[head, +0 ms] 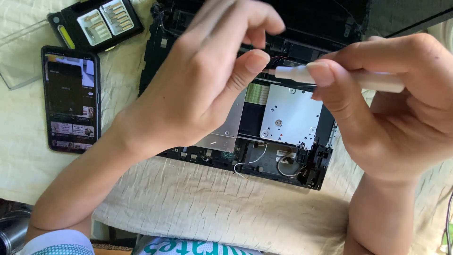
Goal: Assembling internal components of a laptop, specifically installing a metal bracket and securing it with screws.
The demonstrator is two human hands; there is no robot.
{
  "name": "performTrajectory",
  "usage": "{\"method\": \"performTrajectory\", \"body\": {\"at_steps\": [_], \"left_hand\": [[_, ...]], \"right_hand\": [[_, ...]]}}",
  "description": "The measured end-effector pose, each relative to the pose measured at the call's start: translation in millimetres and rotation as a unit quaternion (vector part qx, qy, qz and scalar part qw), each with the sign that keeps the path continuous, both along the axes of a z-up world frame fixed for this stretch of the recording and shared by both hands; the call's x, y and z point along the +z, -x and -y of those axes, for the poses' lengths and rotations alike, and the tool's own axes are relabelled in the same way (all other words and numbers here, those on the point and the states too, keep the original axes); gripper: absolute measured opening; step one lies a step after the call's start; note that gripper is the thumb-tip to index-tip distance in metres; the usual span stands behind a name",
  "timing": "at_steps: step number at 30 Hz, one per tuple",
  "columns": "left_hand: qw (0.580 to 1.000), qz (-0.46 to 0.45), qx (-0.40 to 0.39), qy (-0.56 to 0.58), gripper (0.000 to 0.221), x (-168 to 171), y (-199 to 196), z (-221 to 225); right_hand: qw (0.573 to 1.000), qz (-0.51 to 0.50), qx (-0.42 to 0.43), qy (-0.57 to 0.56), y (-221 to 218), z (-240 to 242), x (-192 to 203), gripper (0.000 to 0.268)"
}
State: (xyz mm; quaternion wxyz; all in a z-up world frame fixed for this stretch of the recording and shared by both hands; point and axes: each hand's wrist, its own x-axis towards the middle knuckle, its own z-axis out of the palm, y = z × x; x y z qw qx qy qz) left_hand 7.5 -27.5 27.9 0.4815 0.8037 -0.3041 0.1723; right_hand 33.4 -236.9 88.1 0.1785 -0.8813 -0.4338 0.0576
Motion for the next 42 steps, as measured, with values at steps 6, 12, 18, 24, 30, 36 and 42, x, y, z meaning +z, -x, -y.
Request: {"method": "performTrajectory", "body": {"at_steps": [6,12,18,24,30,36,42], "left_hand": [[0.993,-0.002,-0.110,-0.048,0.021,-1.5,-2.6,0.0],[0.982,-0.031,-0.167,-0.077,0.026,-18.7,0.2,14.8],[0.976,-0.052,-0.176,-0.119,0.018,-36.1,0.3,25.0],[0.971,-0.079,-0.190,-0.123,0.014,-43.5,-1.7,29.5],[0.971,-0.086,-0.187,-0.122,0.016,-43.4,-2.7,28.0],[0.972,-0.091,-0.191,-0.102,0.012,-47.6,-4.3,30.1],[0.971,-0.100,-0.189,-0.107,0.012,-47.3,-4.6,30.9]], "right_hand": [[1.000,-0.004,-0.003,0.013,7.8,15.3,-0.4,0.015],[1.000,-0.013,-0.004,0.026,24.9,17.1,-2.9,0.016],[0.995,-0.069,0.011,0.076,24.7,19.3,-11.8,0.013],[0.991,-0.076,0.017,0.108,19.0,24.3,-20.3,0.008],[0.987,-0.084,0.027,0.131,12.7,24.1,-24.6,0.005],[0.984,-0.093,0.015,0.150,11.4,23.9,-27.9,0.003],[0.984,-0.089,0.015,0.152,11.6,22.6,-27.7,0.003]]}}
